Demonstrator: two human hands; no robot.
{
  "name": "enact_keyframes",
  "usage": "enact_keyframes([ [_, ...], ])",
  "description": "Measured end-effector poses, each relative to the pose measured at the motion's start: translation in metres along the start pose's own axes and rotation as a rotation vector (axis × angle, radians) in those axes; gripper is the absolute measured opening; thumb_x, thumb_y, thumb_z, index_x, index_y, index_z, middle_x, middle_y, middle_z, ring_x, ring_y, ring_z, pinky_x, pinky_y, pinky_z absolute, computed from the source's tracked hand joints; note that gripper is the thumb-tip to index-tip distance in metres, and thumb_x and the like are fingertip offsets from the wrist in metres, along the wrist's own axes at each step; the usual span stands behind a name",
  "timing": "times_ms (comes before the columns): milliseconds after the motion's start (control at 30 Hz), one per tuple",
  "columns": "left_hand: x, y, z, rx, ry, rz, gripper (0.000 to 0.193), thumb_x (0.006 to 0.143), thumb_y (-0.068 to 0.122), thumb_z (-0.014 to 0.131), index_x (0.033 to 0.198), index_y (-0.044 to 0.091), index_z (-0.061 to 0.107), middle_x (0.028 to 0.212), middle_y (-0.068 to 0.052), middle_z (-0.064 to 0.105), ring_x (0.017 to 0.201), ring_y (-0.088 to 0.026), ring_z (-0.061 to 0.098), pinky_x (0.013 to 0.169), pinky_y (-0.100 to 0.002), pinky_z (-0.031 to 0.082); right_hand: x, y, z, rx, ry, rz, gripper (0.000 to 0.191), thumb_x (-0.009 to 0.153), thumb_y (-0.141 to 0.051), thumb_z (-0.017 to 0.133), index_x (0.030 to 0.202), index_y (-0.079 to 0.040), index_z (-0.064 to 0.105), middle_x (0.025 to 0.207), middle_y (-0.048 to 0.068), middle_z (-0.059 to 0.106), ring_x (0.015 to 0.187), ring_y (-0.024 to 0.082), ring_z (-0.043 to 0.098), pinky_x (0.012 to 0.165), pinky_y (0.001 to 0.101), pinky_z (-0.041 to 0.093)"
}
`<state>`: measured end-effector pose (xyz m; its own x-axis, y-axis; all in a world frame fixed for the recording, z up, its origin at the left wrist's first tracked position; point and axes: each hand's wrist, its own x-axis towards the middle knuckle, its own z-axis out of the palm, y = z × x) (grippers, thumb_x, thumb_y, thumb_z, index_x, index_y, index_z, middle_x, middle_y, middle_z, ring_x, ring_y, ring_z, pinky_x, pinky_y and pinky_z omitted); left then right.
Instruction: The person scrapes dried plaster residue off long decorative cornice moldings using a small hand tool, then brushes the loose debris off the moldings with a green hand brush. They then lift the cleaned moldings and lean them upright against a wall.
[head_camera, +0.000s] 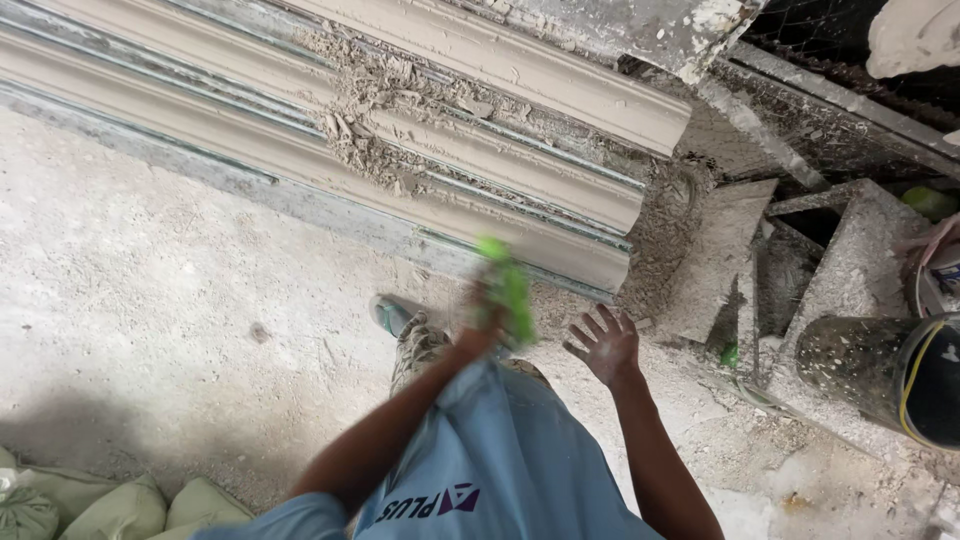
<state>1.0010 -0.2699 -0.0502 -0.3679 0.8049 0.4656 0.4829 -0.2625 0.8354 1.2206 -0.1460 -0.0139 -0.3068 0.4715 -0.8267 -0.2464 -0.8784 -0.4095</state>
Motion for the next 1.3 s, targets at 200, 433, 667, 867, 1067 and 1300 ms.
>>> enact_keyframes([
  [200,-0.005,0.022,0.070,-0.770,-0.361,-0.440,0.075,0.095,-0.006,0.057,0.161,0.013,0.027,0.155,-0.019,0.041,0.139,-0.036,0.052,0.094,-0.048,0.063,0.025,-0.006,-0.022,0.034,0.012,-0.148,0.070,0.104,-0.054,0.033,0.158,-0.010,0.034,0.154,0.020,0.043,0.142,0.039,0.042,0.118,0.0570,0.032],
  [433,0.067,-0.010,-0.151,-0.381,0.520,-0.379,0.072,0.102,0.035,0.059,0.159,0.016,0.019,0.149,-0.020,0.039,0.123,-0.032,0.059,0.080,-0.043,0.070,0.016,-0.016,-0.072,-0.369,0.172,-0.378,0.064,0.109,-0.039,0.057,0.145,0.009,0.035,0.150,0.027,0.044,0.149,0.039,0.041,0.121,0.0590,0.033],
  [667,0.009,0.029,0.047,-0.534,-0.053,-0.469,0.076,0.093,0.011,0.055,0.154,0.005,0.009,0.152,-0.019,0.037,0.094,-0.031,0.065,0.067,-0.037,0.063,0.010,-0.007,-0.035,-0.131,0.034,-0.179,0.075,0.096,-0.061,0.037,0.156,-0.017,0.035,0.157,0.015,0.041,0.144,0.036,0.038,0.118,0.0573,0.029],
  [867,0.003,0.042,0.098,-0.644,-0.648,-0.417,0.085,0.095,-0.009,0.062,0.169,0.012,0.027,0.140,-0.025,0.057,0.106,-0.033,0.063,0.083,-0.042,0.058,0.025,-0.033,-0.009,-0.184,-0.051,-0.429,0.073,0.105,-0.053,0.042,0.160,-0.004,0.035,0.148,0.037,0.043,0.122,0.047,0.048,0.105,0.0635,0.039],
  [1067,0.032,0.029,-0.018,-0.606,-0.267,-0.629,0.080,0.095,0.000,0.055,0.163,0.023,0.020,0.138,-0.022,0.057,0.092,-0.030,0.064,0.063,-0.038,0.063,0.030,-0.045,-0.011,-0.312,-0.102,-0.408,0.054,0.103,-0.039,0.048,0.147,-0.010,0.041,0.142,0.012,0.052,0.124,0.027,0.055,0.103,0.0459,0.046],
  [1300,0.002,0.013,-0.085,-0.393,0.067,-0.523,0.073,0.101,0.000,0.059,0.167,0.010,0.028,0.151,-0.026,0.051,0.126,-0.026,0.055,0.102,-0.038,0.052,0.036,-0.034,-0.010,-0.586,0.014,-0.451,0.051,0.108,-0.043,0.049,0.127,0.003,0.060,0.118,0.017,0.063,0.102,0.024,0.064,0.089,0.0409,0.058],
])
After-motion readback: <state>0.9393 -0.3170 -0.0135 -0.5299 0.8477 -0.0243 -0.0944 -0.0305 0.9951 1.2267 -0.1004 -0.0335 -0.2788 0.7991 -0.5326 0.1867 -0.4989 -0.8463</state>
